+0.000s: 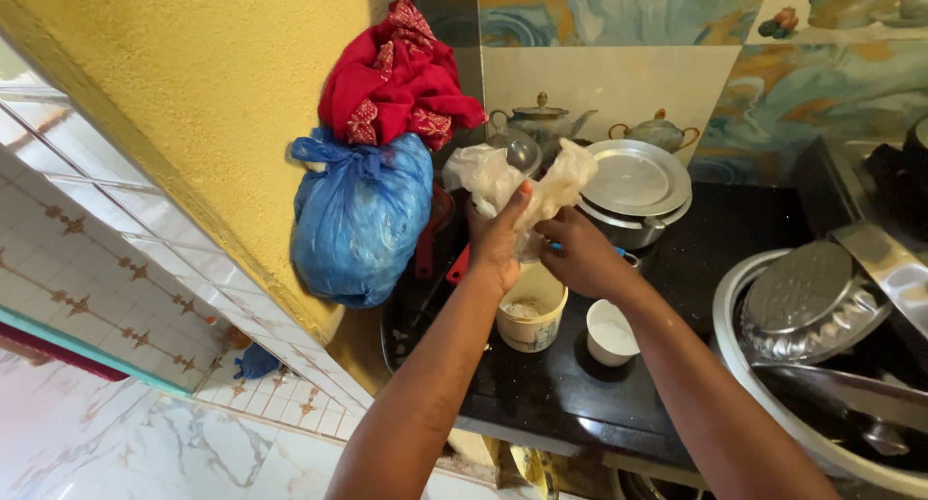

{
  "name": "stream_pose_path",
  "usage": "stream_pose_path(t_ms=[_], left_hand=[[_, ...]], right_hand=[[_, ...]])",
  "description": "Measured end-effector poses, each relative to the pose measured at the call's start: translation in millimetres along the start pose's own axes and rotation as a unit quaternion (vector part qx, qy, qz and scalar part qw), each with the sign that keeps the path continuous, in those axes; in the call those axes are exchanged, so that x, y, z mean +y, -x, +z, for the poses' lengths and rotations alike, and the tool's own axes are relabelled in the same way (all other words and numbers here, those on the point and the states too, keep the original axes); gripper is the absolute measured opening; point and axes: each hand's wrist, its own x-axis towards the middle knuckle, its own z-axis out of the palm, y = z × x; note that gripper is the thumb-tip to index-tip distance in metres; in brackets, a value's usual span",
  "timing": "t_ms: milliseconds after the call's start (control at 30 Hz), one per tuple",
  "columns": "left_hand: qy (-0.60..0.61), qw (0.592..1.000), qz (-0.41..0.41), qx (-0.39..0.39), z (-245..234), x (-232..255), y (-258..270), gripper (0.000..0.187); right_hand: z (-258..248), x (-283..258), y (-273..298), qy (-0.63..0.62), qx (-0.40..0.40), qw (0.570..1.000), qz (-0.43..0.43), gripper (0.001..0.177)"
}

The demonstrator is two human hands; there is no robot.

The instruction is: The person gathers items from a counter, places them in bags, and carries them outside where they sort the items into different colorful bins.

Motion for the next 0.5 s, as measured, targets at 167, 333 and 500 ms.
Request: stream_pose_path(t_ms=[167,333,500], left_hand=[[-0.039,0.998,-0.025,0.038,-9,-2,5,0.099],[-0.052,0.997,-0.022,0.056,-18,-14,13,0.097],[-0.06,0.996,-0.036,0.061,-23,-28,23,0.095]], right_hand=[[27,3,11,0.064,-0.013,0.997,-0.028,0.039],[26,-1,23,0.061,-0.075,0.995,-0.028,0.049],[3,-8,40,0.019,-0.152,0.987,0.039,0.059]])
